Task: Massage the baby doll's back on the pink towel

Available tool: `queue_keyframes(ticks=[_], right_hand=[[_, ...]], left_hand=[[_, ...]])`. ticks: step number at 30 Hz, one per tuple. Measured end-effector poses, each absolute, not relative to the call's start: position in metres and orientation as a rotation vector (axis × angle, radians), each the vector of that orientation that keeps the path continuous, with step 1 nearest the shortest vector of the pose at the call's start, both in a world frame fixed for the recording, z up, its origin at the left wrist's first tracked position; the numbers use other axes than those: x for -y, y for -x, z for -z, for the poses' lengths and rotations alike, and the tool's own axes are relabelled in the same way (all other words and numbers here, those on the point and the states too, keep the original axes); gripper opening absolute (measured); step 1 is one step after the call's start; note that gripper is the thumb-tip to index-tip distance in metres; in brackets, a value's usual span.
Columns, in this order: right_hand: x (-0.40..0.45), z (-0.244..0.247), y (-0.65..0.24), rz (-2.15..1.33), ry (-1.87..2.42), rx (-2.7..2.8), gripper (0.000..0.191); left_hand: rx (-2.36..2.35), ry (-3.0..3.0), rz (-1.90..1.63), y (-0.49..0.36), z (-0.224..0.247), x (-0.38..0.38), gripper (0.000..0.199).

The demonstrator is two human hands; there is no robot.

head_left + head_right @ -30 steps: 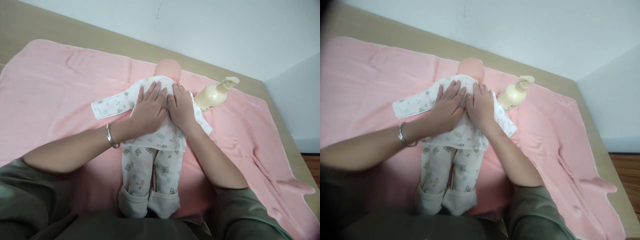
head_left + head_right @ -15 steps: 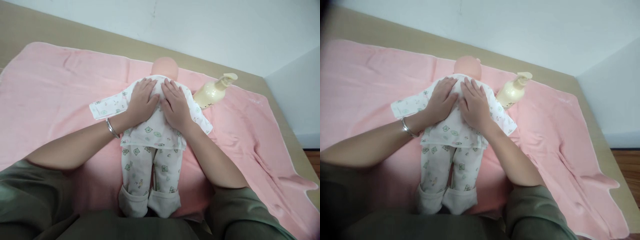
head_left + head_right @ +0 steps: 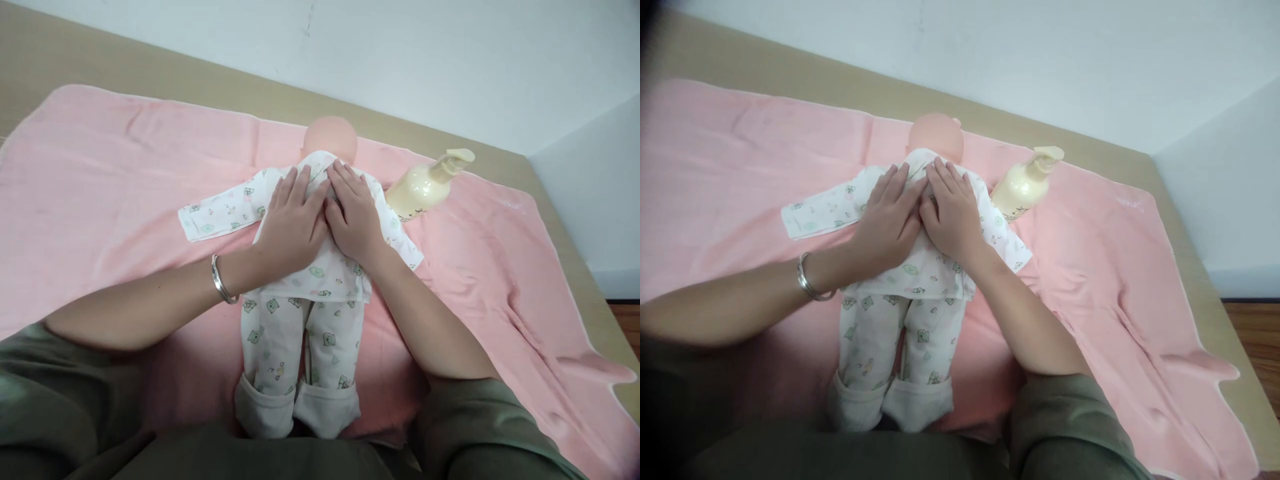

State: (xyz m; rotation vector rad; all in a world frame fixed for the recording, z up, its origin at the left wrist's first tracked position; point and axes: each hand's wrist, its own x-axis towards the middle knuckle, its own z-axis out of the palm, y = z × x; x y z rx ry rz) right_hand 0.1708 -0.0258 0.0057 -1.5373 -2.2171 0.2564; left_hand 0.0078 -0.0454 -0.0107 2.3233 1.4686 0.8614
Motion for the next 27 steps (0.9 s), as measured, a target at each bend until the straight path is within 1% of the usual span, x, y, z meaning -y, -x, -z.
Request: queue_keyframes(ticks=[4, 7, 9, 12, 16, 19, 23, 27], right_hand=[[0.024, -0.007, -0.172, -0.279, 1.528, 2.227, 0.061], [0.028, -0.008, -0.168, -0.316, 1.572, 2.2, 0.061], [0.037, -0.01, -0.161, -0.306, 1.63, 2.175, 0.061], [0.06, -0.015, -0.147, -0.194, 1.679, 2.223, 0.062], [0.083, -0.021, -0.135, -0.047, 1.635, 2.324, 0.062], [0.075, -0.022, -0.139, -0.142, 1.634, 2.331, 0.062], [0.04, -0.019, -0.161, -0.36, 1.579, 2.342, 0.068], [0.018, -0.015, -0.178, -0.407, 1.465, 2.379, 0.068]], left_hand=[[-1.428, -2.353, -0.871, -0.01, 0.01, 0.054, 0.06], [-1.42, -2.277, -0.877, -0.005, 0.016, 0.041, 0.065], [-1.413, -2.217, -0.907, 0.001, 0.022, 0.025, 0.065], [-1.431, -2.149, -0.952, 0.01, 0.032, 0.001, 0.061], [-1.479, -2.14, -0.974, 0.017, 0.036, -0.013, 0.062], [-1.498, -2.188, -0.914, 0.014, 0.03, -0.002, 0.062], [-1.444, -2.264, -0.876, 0.001, 0.015, 0.031, 0.06], [-1.412, -2.339, -0.795, -0.009, 0.005, 0.051, 0.064]])
